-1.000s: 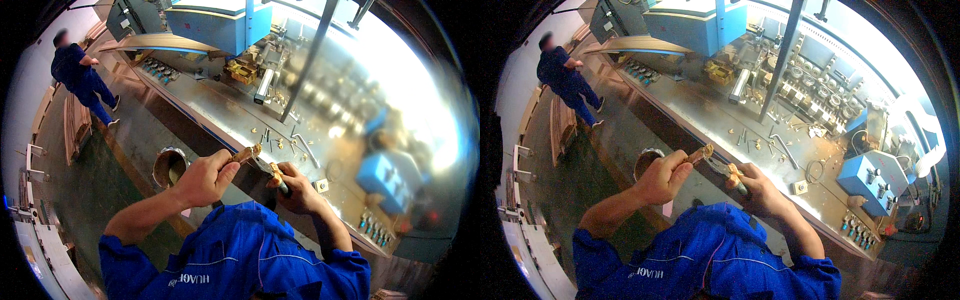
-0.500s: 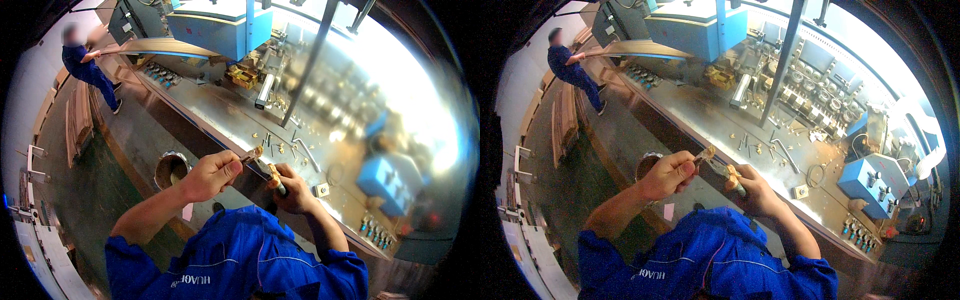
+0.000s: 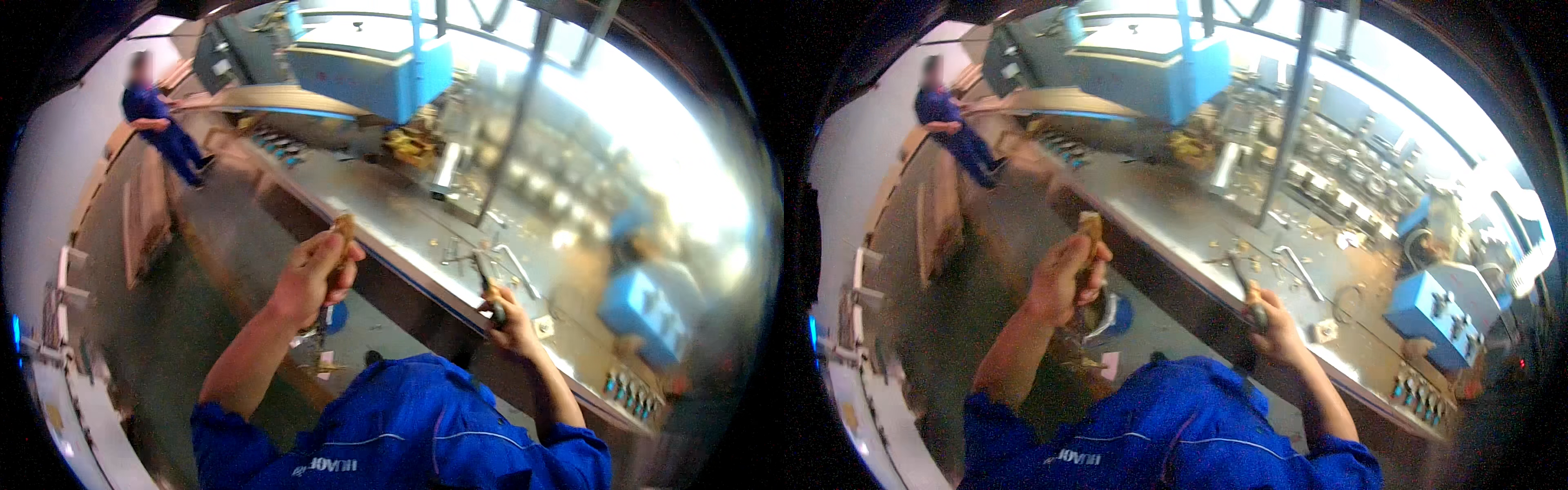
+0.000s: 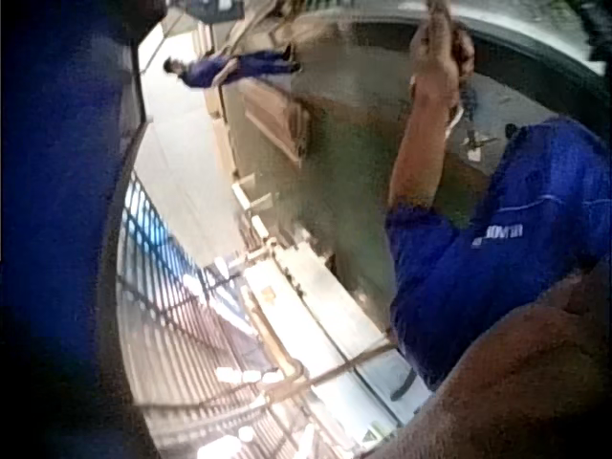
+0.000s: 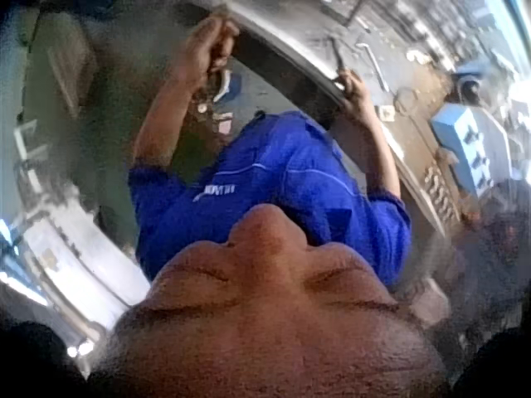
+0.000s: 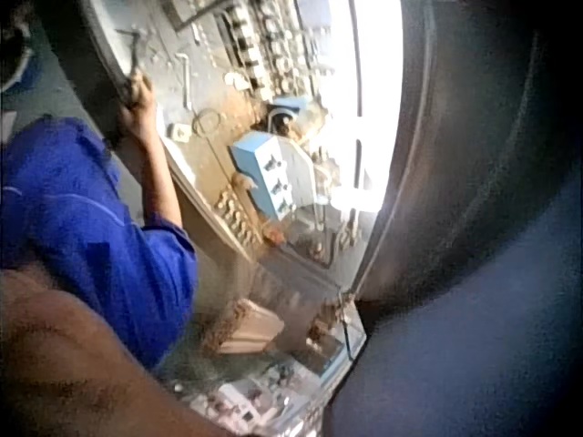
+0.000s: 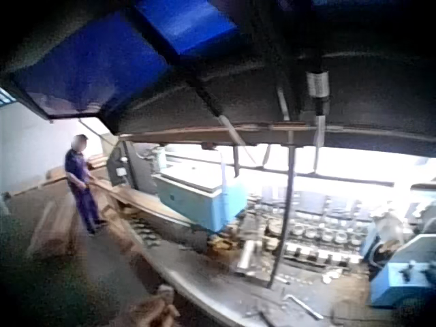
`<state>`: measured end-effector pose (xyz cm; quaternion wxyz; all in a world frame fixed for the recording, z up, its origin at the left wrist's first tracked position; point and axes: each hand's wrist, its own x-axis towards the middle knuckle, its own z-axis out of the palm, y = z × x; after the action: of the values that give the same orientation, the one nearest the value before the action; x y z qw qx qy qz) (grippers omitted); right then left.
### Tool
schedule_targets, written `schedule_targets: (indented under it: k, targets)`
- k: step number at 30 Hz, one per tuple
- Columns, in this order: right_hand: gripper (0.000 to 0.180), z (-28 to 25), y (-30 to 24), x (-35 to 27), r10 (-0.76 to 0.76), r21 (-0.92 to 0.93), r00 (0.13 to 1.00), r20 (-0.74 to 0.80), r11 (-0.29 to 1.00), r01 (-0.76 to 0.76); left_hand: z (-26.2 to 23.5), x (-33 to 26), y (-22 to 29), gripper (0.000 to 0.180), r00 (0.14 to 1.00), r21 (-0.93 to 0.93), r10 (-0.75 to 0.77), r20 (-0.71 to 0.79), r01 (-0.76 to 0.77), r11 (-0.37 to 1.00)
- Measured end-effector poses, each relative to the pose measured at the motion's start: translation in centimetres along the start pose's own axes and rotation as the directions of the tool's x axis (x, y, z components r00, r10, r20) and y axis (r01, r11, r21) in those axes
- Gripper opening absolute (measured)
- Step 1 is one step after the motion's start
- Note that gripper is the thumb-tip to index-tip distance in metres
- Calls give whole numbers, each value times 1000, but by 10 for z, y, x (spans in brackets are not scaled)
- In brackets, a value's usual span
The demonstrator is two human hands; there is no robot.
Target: The person moves a wooden plank onto a stack and then uses pliers and a hand tool to adjust a metal component on a small wooden block at a workstation.
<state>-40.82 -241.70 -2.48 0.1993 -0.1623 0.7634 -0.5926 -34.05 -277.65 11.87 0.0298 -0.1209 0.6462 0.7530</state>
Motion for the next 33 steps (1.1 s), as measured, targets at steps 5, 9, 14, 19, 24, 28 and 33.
schedule_targets:
  k: [5,9,14,19,24,28,33]
  targets:
    - [58,-25,11,10,-281,-204,950,134,930,305,18,2,-10,33,996,143,22,85,-35,989]
    - [60,-34,12,20,229,447,960,-163,884,-135,24,8,-16,16,995,272,-93,22,83,959]
    - [71,1,-13,1,-197,-55,922,333,972,228,45,30,-32,45,938,496,233,255,-334,802]
    - [71,21,-52,-2,-238,-63,873,426,955,291,60,39,-40,43,960,434,147,238,-240,868]
    - [68,3,-50,-10,-112,-5,835,539,991,136,51,47,-32,28,987,422,21,157,-86,902]
    - [62,3,-35,-14,-59,-56,846,530,993,104,83,80,-18,51,932,562,311,188,-362,744]
    - [66,2,-39,-19,-180,-109,939,293,969,220,111,100,-8,59,951,647,204,234,-309,697]
